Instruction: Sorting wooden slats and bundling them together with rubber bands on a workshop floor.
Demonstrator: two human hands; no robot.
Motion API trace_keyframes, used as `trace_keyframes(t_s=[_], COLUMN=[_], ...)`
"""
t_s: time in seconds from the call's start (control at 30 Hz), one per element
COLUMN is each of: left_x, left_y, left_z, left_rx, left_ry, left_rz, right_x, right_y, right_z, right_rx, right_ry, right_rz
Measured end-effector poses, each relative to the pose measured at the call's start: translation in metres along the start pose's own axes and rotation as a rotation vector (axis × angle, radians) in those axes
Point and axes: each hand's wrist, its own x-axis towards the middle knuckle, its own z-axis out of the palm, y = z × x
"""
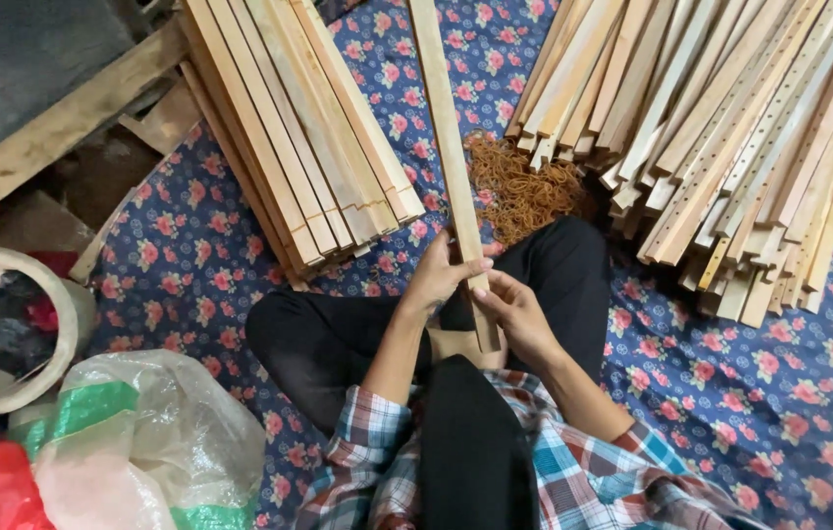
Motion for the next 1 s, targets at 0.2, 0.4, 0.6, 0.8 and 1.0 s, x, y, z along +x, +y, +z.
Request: trace_keyframes(t_s=[0.2,0.4,0.6,0.8,1.0], left_x=[0.001,0.006,-0.001,0.026,0.017], left_y=[-0.032,-0.031,0.020,0.056,0.097], left_z=[-0.031,-0.073,-0.128,-0.197,-0.207], left_rx=[0.014,0.145,0.433,0.527,0.511], left_ry=[0.065,0.285,0.707,0.892,0.923], left_rz=[0.022,0.106,0.242,0.181,0.031], right_x=[0.018,0.058,0.145,0.198,0.248], right_y=[0.002,-0.002,0.014,0.008,0.043], right_z=[0.007,0.046,0.111,0.196,0.223], right_rx=[-0.100,-0.127,-0.167,-0.135,-0.143], right_ry=[-0.089,-0.164,-0.248,-0.258,-0.251], right_rz=[0.003,0.020,0.039,0.060,0.088])
